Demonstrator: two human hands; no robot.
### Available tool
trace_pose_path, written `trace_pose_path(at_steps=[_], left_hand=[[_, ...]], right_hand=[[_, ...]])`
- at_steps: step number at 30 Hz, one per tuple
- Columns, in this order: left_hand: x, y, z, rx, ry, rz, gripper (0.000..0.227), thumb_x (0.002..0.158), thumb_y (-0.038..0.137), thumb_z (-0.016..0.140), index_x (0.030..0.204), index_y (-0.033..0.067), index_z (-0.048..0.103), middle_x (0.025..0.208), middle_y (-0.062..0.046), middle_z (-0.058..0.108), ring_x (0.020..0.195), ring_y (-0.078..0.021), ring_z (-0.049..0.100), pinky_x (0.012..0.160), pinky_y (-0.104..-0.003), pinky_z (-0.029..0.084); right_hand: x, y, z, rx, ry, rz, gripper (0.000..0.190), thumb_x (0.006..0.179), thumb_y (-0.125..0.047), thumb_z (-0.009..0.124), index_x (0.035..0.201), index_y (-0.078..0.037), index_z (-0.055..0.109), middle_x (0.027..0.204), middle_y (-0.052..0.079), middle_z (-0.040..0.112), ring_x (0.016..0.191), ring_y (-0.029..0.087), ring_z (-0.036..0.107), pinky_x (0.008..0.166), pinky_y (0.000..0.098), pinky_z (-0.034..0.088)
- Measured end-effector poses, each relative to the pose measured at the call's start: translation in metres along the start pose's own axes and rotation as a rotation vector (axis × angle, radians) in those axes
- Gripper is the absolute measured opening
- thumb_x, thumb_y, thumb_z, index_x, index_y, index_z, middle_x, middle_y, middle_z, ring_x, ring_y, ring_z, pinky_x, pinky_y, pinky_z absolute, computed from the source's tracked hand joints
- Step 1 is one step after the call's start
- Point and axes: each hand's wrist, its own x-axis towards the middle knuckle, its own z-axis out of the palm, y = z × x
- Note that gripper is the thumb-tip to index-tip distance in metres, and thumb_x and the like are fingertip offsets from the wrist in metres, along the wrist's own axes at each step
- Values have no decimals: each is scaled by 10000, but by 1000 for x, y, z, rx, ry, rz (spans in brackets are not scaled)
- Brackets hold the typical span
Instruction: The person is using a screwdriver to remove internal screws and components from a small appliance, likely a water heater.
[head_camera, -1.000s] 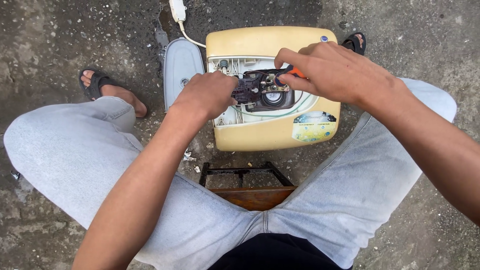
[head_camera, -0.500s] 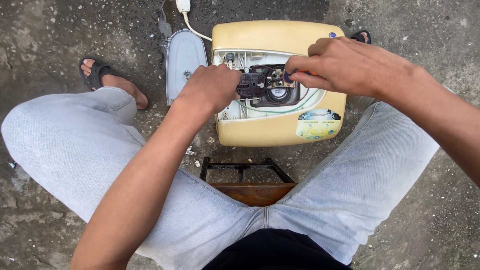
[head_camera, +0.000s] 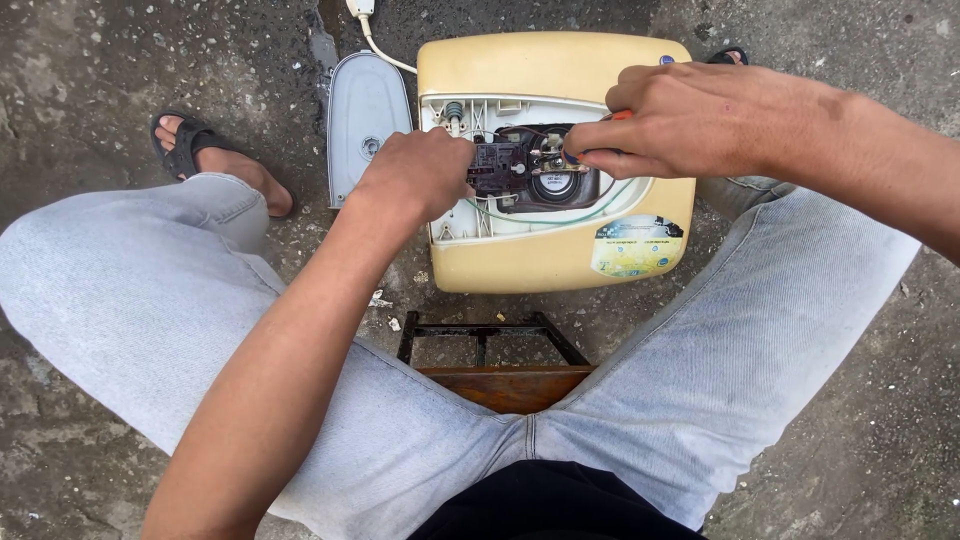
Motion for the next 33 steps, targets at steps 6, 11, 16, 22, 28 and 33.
trace_pose_path(at_steps=[6,11,16,22,28,33], left_hand=[[3,2,-3,3,-63,-36,309,1039,311,635,1195,44,634,1080,-144,705,957,-322,700,890,-501,578],[2,1,-5,12,-54,-38,330,1049,354,616,1158,45,660,1110,-147,707,984,-336,702,902,-512,568],[-2,4,-7,19,-57,-37,351,1054,366,603,1212,55,643,1136,-146,703,1005,-336,705,968,-522,543],[1,-1,-6,-19,-26,-40,340,1050,372,613,1194,66,649,1173,-160,701,1065,-382,679,962,-535,499],[-3,0,-8,-22,-33,-54,352,1050,389,611,1192,70,655,1173,-154,698,1058,-378,679,965,-531,494],[-7,3,-12,-13,35,28,377,1039,380,626,1205,42,641,1128,-168,709,1045,-391,685,972,-553,509]], right_hand=[[-2,-12,-15,84,57,45,344,1081,-484,382,1313,-247,474,801,124,617,756,375,694,685,531,597],[-1,-60,-18,321,239,582,536,1085,-566,523,1328,-89,534,893,327,680,821,563,658,725,645,520],[11,-52,-6,410,272,937,795,1136,-758,459,1067,-20,749,1026,421,646,1037,596,576,854,649,465],[22,-34,-21,460,-18,1040,844,980,-723,641,1317,51,636,1296,374,627,1196,604,558,963,684,446],[24,-29,-13,319,76,886,667,962,-591,739,843,65,726,1049,331,697,980,531,642,855,594,499],[10,-22,10,56,136,664,641,1032,-678,570,903,-98,810,792,319,708,768,503,674,696,550,521]])
